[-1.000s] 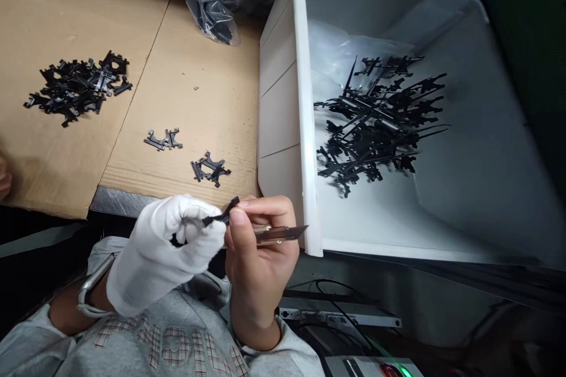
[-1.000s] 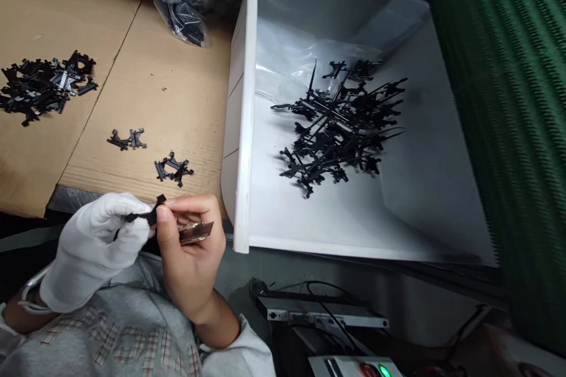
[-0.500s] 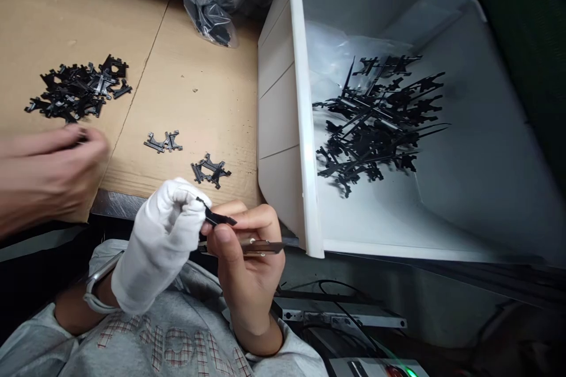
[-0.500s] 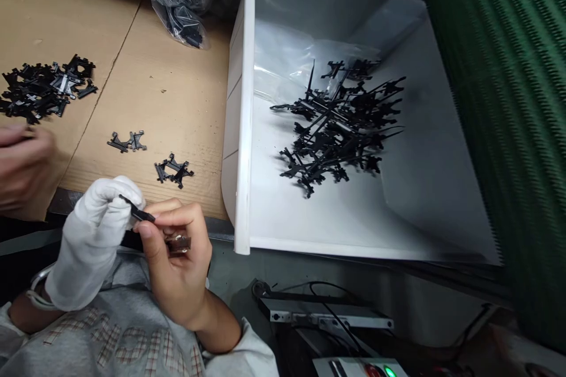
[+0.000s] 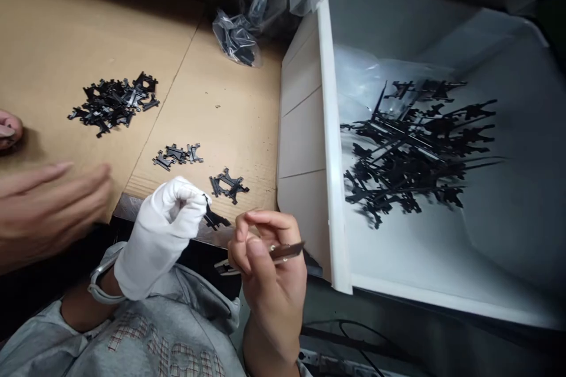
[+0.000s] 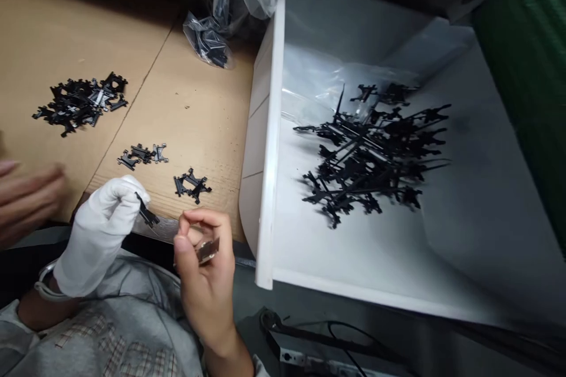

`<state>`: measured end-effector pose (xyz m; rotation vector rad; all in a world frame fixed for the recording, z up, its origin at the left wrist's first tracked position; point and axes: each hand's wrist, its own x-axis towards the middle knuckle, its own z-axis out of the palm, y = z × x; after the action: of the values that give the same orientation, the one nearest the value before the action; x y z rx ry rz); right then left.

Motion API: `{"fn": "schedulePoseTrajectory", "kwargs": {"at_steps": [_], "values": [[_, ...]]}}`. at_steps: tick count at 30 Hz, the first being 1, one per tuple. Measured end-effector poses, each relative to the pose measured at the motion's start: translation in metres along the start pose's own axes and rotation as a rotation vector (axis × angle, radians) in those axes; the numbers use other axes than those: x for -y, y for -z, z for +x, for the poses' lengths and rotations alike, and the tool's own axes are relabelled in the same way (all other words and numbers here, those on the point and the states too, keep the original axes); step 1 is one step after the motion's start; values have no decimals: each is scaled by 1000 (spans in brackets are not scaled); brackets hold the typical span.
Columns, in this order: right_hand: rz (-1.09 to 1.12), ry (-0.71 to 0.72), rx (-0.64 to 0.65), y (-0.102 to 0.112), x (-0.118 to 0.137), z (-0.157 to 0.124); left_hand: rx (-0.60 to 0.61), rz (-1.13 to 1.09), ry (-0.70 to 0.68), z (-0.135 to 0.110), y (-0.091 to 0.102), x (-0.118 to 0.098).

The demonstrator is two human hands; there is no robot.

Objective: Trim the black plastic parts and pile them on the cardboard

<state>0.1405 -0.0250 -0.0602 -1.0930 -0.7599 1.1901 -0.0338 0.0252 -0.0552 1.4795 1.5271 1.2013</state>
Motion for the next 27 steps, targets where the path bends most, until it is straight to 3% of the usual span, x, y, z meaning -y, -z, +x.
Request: {"fn": "schedulePoseTrajectory", "kwargs": {"at_steps": [4,8,12,18,21,23,27], "values": [[141,-117,48,-2,1,9,-31,-231,4,16,-19,-14],[40,2,100,-3,3,14,-20,-359,4,17,-14,-20],[-145,77,201,3,7,10,100,-431,59,11,-7,-19],[-308,167,395,10,13,3,397,-630,318,5,1,-23],[-428,225,437,10,22,5,466,-638,382,4,4,-27],[-490,261,467,8,28,8,464,-587,346,6,5,-29],[-533,306,583,3,41,17,390,-404,137,13,5,-32]]}}
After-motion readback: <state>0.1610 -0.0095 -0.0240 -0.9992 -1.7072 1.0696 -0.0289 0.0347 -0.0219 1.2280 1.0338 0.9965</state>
